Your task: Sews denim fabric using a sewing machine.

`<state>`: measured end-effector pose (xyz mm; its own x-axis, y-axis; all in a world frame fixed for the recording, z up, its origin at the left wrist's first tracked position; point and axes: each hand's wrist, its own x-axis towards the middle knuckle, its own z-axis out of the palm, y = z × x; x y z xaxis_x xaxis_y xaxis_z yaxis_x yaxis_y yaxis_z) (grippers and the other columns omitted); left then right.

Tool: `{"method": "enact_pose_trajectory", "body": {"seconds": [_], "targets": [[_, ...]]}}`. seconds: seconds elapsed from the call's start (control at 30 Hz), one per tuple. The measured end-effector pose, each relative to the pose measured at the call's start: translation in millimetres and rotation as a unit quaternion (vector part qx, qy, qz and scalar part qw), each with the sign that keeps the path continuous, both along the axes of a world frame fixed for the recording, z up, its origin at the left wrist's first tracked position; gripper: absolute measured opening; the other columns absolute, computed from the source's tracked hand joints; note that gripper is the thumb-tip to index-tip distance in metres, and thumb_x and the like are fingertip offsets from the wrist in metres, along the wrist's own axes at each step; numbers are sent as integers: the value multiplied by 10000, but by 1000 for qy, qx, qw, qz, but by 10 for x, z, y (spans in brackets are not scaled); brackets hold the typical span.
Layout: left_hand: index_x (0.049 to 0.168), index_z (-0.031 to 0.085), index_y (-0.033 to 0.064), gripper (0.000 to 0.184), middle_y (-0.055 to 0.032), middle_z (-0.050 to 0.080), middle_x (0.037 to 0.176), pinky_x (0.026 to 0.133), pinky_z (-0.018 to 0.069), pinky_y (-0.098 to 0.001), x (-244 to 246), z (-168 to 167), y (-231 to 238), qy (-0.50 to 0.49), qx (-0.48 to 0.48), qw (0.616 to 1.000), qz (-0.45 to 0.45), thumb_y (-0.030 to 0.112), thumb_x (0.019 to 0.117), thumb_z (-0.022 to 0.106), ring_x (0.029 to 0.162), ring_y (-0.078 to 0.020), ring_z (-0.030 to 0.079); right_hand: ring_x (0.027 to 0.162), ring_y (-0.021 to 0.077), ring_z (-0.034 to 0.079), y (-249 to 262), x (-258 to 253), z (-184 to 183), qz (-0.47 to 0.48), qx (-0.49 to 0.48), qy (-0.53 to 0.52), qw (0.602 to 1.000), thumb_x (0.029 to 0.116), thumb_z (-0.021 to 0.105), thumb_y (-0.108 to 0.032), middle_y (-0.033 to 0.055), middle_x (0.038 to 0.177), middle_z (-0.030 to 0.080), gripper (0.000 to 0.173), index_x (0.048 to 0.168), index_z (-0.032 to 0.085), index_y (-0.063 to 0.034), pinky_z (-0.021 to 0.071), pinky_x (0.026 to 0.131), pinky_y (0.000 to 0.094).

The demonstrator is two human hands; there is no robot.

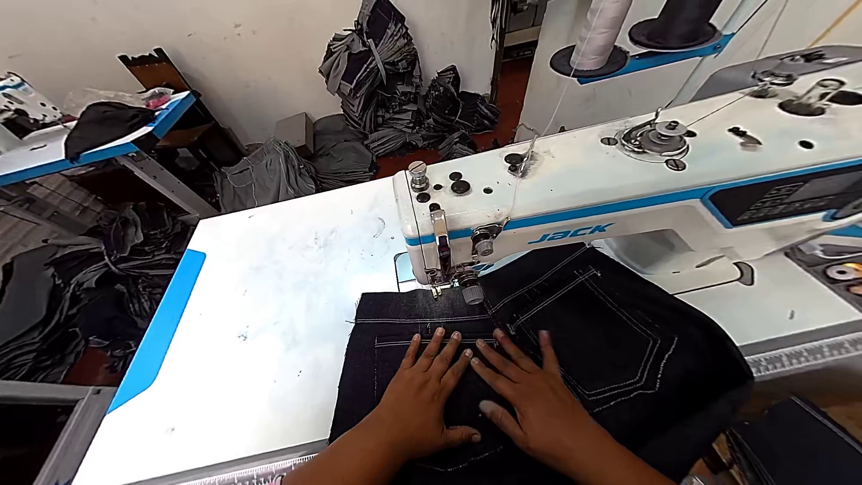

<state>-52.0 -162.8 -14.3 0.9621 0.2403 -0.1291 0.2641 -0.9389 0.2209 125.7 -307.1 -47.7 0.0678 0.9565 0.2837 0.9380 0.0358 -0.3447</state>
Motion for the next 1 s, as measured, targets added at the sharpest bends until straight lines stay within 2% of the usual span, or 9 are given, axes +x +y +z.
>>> {"method": "enact_pose_trajectory", "body": {"seconds": [0.03, 0.1, 0.23, 0.33, 0.53, 0.77, 0.87, 0.93, 1.0], "targets": [[1585, 392, 104, 995, -163, 318, 1664, 1202, 175, -682, -1, -9, 11, -11, 1, 1000, 4, 756, 853, 564, 1550, -389, 259, 1458, 382, 442, -13, -13, -46, -28, 11, -36, 999, 1024, 309, -612, 5, 1512, 568, 637, 1411, 635, -226, 184, 1043, 860], [1577, 424, 157, 966, -152, 334, 1659, 1210, 163, -676, 16, -2, 56, -20, -16, 999, 24, 764, 842, 575, 1553, -384, 255, 1453, 417, 437, 41, 36, -23, -44, 0, -32, 999, 971, 348, -704, -9, 1503, 577, 695, 1402, 647, -249, 185, 1018, 881], [1617, 346, 241, 965, -75, 205, 1715, 1256, 34, -597, 95, 92, 249, 57, -42, 992, 100, 818, 858, 499, 1600, -292, 89, 1559, 338, 251, 467, 284, 233, 22, -153, 66, 986, 954, 563, -630, 2, 1579, 490, 638, 1446, 612, -226, 16, 1158, 788], [1630, 309, 257, 992, -51, 152, 1729, 1260, 11, -574, 109, 91, 416, 77, -25, 987, 137, 849, 849, 468, 1605, -267, 41, 1559, 308, 259, 808, 376, 304, 58, -184, 63, 979, 942, 619, -598, -2, 1582, 485, 614, 1426, 632, -219, -28, 1174, 755], [1634, 292, 267, 1003, -37, 124, 1735, 1261, -8, -565, 108, 103, 540, 85, -30, 982, 166, 856, 842, 472, 1606, -250, 8, 1549, 304, 289, 1040, 419, 258, 79, -147, 64, 984, 905, 690, -567, 24, 1538, 539, 607, 1389, 666, -201, -33, 1179, 749], [1638, 281, 247, 1010, -34, 113, 1737, 1254, -25, -584, 111, 114, 562, 86, -36, 983, 158, 838, 848, 494, 1606, -256, -10, 1549, 284, 292, 1041, 412, 291, 69, -161, 65, 982, 900, 696, -572, 21, 1541, 536, 614, 1384, 670, -194, -34, 1197, 723], [1625, 324, 238, 1005, 0, 160, 1729, 1253, -33, -586, 93, 111, 584, 76, -51, 983, 157, 829, 837, 528, 1606, -246, 4, 1552, 279, 286, 1051, 402, 304, 65, -163, 56, 983, 910, 673, -586, 18, 1551, 523, 620, 1394, 661, -197, -32, 1193, 728], [1619, 338, 256, 1001, 14, 169, 1727, 1256, -32, -576, 96, 111, 600, 75, -54, 983, 160, 829, 826, 545, 1606, -234, 11, 1562, 304, 253, 988, 288, 359, 37, -191, 19, 981, 976, 577, -580, 22, 1582, 486, 603, 1449, 608, -207, -20, 1180, 755], [1622, 328, 273, 1005, 24, 157, 1729, 1255, -43, -576, 112, 121, 630, 83, -54, 983, 157, 835, 819, 548, 1606, -231, -7, 1568, 395, 184, 794, 18, 447, -3, -235, -7, 972, 1074, 444, -458, 39, 1634, 406, 529, 1521, 515, -185, 6, 1144, 806]]}}
